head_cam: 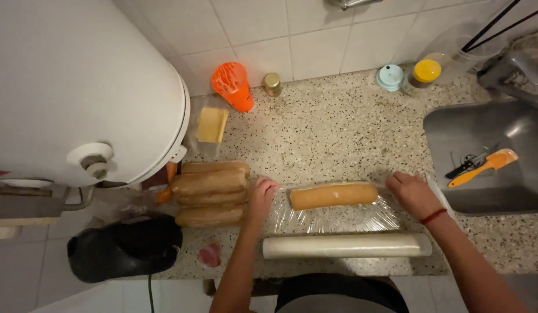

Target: The person is wrapping individual bread rolls in plastic cling film on a counter, using a knife to cut the film for each roll.

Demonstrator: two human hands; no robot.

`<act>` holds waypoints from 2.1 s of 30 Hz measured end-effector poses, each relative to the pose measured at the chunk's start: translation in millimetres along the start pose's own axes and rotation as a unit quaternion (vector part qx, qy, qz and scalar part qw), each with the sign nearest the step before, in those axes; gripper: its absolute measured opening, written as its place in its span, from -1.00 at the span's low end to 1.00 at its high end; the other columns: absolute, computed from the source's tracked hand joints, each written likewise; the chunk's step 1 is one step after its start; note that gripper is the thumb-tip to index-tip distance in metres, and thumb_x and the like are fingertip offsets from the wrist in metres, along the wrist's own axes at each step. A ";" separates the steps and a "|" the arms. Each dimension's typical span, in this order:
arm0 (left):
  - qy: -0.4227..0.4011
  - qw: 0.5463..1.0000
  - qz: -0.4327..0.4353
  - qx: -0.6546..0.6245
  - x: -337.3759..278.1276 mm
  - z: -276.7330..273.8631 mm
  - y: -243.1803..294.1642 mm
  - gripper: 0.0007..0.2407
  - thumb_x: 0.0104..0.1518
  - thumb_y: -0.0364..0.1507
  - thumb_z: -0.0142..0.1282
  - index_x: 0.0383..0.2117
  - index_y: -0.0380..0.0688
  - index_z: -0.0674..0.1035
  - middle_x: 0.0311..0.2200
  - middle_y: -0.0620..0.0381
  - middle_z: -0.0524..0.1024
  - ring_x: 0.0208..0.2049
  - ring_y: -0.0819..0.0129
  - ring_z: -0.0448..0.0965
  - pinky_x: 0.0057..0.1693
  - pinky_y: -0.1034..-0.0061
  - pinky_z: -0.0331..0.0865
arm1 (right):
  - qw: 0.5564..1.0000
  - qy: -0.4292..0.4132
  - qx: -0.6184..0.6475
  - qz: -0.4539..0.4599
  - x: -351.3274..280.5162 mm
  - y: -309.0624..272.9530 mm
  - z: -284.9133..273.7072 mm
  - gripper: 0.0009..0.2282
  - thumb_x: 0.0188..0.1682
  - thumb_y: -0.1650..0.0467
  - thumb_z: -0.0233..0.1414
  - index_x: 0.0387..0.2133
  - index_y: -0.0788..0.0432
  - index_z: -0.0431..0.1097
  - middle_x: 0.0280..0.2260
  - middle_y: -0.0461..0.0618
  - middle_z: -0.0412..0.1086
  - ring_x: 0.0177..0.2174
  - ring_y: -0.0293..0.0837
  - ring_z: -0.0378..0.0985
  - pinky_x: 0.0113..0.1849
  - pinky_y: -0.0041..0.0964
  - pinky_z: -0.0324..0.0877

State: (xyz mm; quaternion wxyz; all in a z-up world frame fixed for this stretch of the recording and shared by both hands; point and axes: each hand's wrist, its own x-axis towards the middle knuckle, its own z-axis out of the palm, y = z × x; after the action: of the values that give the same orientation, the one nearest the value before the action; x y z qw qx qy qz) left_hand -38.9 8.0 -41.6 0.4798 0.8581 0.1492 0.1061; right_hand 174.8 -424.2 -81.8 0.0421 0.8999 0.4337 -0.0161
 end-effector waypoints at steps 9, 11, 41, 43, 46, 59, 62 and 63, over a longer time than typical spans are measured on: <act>0.013 0.986 0.038 0.161 -25.9 4.4 -7.5 -0.91 0.31 -0.41 0.03 -0.21 -0.07 0.58 -0.24 0.09 0.47 -0.18 0.20 0.54 0.02 0.38 0.41 | 0.989 0.082 0.074 0.095 -35.8 -16.9 15.7 -0.89 -0.02 0.32 0.08 -0.25 -0.09 0.36 -0.33 -0.18 0.34 -0.29 -0.07 0.57 -0.24 -0.20 0.47; 0.003 0.956 0.078 0.284 -25.8 4.8 -5.5 -0.92 0.30 -0.40 0.02 -0.22 -0.02 0.57 -0.23 0.14 0.46 -0.19 0.26 0.55 -0.01 0.42 0.45 | 0.988 0.093 0.056 0.105 -37.9 -14.6 22.4 -0.88 -0.04 0.31 0.12 -0.28 -0.07 0.36 -0.34 -0.16 0.34 -0.30 -0.06 0.56 -0.26 -0.19 0.46; -0.036 0.975 0.122 0.185 16.7 17.6 20.4 -0.90 0.17 -0.38 0.16 -0.46 -0.06 0.61 -0.42 0.10 0.43 -0.36 0.06 0.56 -0.16 0.29 0.46 | 0.890 0.149 0.422 0.089 18.1 -76.0 -41.9 -0.88 -0.08 0.36 0.25 -0.27 -0.03 0.64 -0.13 -0.07 0.58 -0.04 0.09 0.59 0.04 -0.02 0.45; 0.003 0.981 0.147 0.126 10.2 22.4 25.2 -0.90 0.20 -0.44 0.15 -0.46 -0.14 0.61 -0.42 0.12 0.42 -0.37 0.10 0.53 -0.18 0.35 0.42 | 0.878 0.150 0.439 0.120 13.7 -77.4 -39.7 -0.90 -0.07 0.35 0.25 -0.29 -0.01 0.62 -0.13 -0.03 0.55 -0.05 0.14 0.58 0.02 0.02 0.45; 0.046 0.955 0.257 0.141 -6.0 13.5 39.4 -0.90 0.23 -0.43 0.11 -0.44 -0.05 0.61 -0.44 0.19 0.39 -0.39 0.20 0.50 -0.18 0.39 0.39 | 0.872 0.150 0.443 0.144 8.8 -81.0 -36.3 -0.90 -0.06 0.35 0.25 -0.29 -0.01 0.61 -0.12 -0.02 0.54 -0.05 0.16 0.58 0.02 0.03 0.45; -0.063 0.961 0.197 0.184 -25.7 0.1 51.2 -0.91 0.08 -0.49 0.11 -0.56 -0.15 0.57 -0.54 0.05 0.44 -0.43 0.08 0.53 -0.22 0.25 0.43 | 0.745 0.143 0.599 0.256 12.4 -87.8 -58.5 -0.81 -0.12 0.49 0.29 -0.25 0.26 0.52 -0.10 0.22 0.47 -0.04 0.17 0.52 0.04 -0.06 0.39; 0.016 0.982 0.135 0.135 2.2 22.6 50.1 -0.89 0.17 -0.44 0.07 -0.50 -0.09 0.56 -0.51 0.10 0.44 -0.41 0.16 0.52 -0.21 0.35 0.39 | 0.782 0.089 0.568 0.240 21.3 -72.7 -61.9 -0.74 -0.19 0.49 0.32 -0.23 0.29 0.51 -0.07 0.34 0.42 0.02 0.34 0.47 0.07 0.15 0.37; -0.001 0.986 0.121 0.116 17.3 25.5 58.4 -0.84 0.22 -0.43 0.04 -0.51 -0.15 0.57 -0.52 0.07 0.44 -0.42 0.14 0.51 -0.21 0.34 0.38 | 0.803 0.063 0.562 0.187 26.5 -67.2 -65.2 -0.72 -0.21 0.51 0.32 -0.20 0.27 0.53 -0.10 0.32 0.45 0.00 0.29 0.50 0.07 0.11 0.36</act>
State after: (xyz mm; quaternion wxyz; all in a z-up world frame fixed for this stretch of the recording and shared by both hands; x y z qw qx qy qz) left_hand -5.5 -34.9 -4.2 0.3606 0.9198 0.0550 0.1444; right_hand 138.3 -356.0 -22.7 -0.4964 0.8287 0.1734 -0.1920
